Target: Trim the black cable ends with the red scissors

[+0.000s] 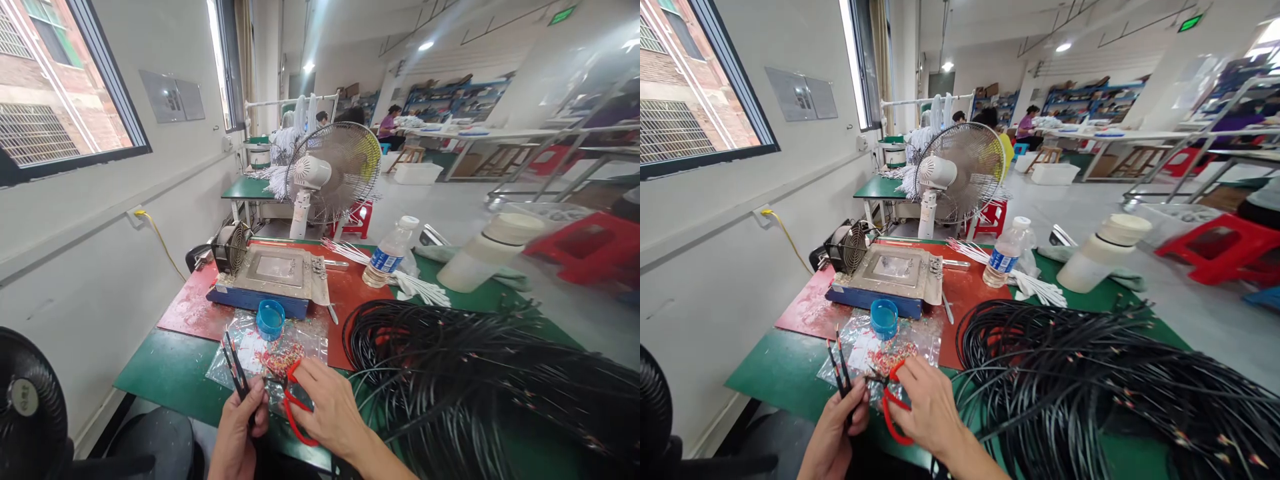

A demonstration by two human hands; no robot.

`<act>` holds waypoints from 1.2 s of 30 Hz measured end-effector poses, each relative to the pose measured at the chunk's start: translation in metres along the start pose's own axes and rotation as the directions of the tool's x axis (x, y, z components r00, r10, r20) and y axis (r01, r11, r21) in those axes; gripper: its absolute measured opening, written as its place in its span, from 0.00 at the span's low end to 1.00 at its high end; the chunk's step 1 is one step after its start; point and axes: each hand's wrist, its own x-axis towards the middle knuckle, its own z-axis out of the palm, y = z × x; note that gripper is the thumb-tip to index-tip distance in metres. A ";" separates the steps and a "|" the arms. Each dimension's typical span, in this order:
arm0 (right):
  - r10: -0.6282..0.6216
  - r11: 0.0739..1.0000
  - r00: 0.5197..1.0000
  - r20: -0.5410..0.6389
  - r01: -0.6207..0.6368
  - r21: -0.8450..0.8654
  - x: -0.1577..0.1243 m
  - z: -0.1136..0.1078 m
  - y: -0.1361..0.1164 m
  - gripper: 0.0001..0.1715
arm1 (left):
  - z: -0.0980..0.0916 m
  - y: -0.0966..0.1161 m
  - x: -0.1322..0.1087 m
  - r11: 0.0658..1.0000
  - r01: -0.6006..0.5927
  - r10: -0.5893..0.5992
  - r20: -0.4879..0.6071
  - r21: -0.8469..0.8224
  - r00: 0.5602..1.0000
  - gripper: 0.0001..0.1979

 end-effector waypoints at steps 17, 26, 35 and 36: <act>-0.172 0.953 0.985 0.029 0.174 -0.248 -0.006 0.005 0.018 0.06 | 0.004 -0.002 -0.004 0.991 -0.101 0.105 -0.043 0.083 0.994 0.20; -0.064 0.995 0.997 0.036 0.061 0.083 -0.008 0.006 0.020 0.19 | 0.002 -0.003 -0.002 0.995 -0.070 0.073 -0.047 0.073 0.996 0.20; 0.297 0.218 0.799 0.523 -0.590 0.777 0.017 0.015 -0.001 0.28 | 0.003 -0.007 -0.002 0.993 -0.046 0.043 0.028 0.109 0.999 0.21; 0.289 0.177 0.790 0.540 -0.599 0.781 0.019 0.016 -0.004 0.28 | 0.002 -0.007 -0.002 0.992 -0.049 0.046 0.032 0.116 0.998 0.21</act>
